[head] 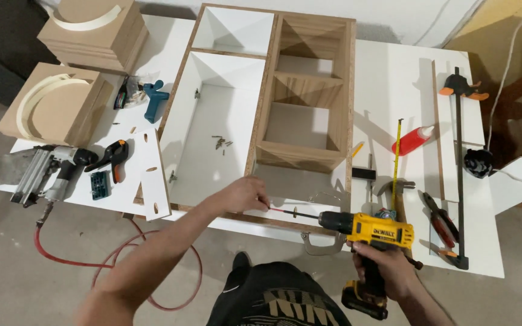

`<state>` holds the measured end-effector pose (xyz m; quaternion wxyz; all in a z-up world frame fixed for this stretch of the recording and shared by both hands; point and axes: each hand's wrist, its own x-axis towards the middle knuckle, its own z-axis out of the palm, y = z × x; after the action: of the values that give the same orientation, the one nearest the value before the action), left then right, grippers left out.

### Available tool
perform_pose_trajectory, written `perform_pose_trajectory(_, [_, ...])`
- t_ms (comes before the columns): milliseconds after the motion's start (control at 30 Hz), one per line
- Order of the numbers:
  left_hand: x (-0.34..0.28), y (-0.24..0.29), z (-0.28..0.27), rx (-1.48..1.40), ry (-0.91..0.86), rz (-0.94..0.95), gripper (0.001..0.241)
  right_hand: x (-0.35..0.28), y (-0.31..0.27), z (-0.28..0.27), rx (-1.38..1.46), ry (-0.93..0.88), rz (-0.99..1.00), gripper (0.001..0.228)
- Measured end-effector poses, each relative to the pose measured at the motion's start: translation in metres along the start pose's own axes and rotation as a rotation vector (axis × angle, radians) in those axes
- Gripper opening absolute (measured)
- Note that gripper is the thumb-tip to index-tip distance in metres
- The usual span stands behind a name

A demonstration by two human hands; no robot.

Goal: Assembling a wooden cabinet by joining panels using pocket hole screws and a power drill.

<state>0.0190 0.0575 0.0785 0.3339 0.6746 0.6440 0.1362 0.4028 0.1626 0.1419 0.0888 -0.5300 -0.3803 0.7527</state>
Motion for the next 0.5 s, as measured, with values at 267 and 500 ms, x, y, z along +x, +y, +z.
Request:
perform_pose_trajectory(267, [0.011, 0.008, -0.024, -0.025, -0.194, -0.071, 0.014, 0.026, 0.001, 0.001, 0.008, -0.122, 0.041, 0.023])
perform_pose_trajectory(500, [0.002, 0.012, -0.033, -0.08, -0.215, -0.117, 0.013, 0.029, 0.002, 0.009, 0.033, -0.127, 0.056, 0.023])
